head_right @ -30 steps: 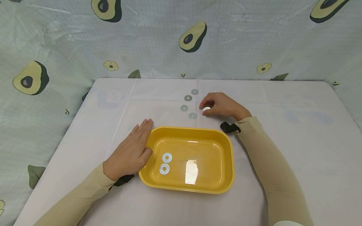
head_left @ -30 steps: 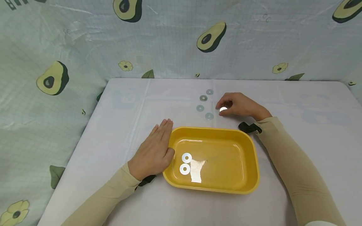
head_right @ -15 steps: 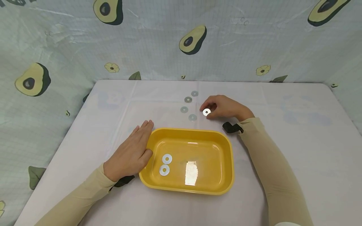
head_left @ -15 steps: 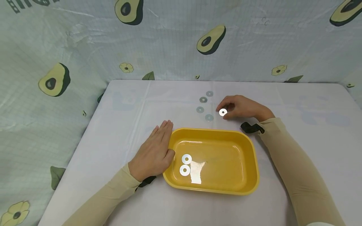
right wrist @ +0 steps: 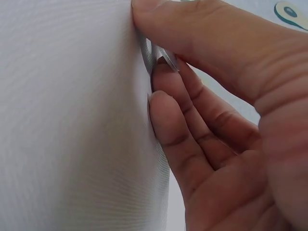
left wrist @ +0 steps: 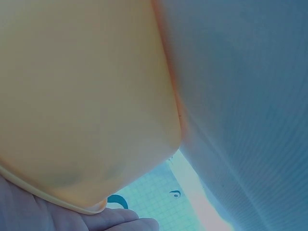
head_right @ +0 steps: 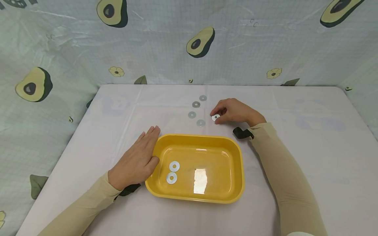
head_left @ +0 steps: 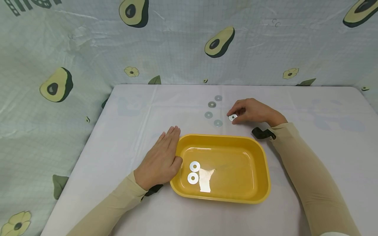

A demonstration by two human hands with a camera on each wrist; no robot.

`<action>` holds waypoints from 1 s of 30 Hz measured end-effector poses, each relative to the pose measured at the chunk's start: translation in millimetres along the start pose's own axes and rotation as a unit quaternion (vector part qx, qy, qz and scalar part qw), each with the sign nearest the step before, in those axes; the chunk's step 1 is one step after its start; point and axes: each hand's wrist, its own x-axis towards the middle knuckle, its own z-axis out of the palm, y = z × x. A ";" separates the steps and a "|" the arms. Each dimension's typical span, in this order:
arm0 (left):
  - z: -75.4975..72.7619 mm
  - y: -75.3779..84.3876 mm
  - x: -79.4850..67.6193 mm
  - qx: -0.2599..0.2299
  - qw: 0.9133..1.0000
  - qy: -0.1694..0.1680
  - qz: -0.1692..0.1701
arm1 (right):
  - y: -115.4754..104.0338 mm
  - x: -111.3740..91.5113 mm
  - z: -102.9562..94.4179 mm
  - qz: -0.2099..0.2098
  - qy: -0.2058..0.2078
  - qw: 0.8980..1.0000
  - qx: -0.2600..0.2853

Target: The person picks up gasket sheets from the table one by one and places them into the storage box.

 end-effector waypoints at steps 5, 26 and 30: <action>0.4 0.6 -0.6 -0.001 1.000 0.005 0.003 | -0.8 -0.1 1.2 0.005 0.012 1.000 -0.010; 0.3 0.6 -1.1 0.001 1.000 0.003 -0.001 | -12.2 3.5 6.2 -0.024 0.024 0.993 -0.110; 0.0 0.4 -1.6 0.002 1.000 0.005 0.001 | -11.6 4.2 7.3 -0.018 0.032 0.993 -0.112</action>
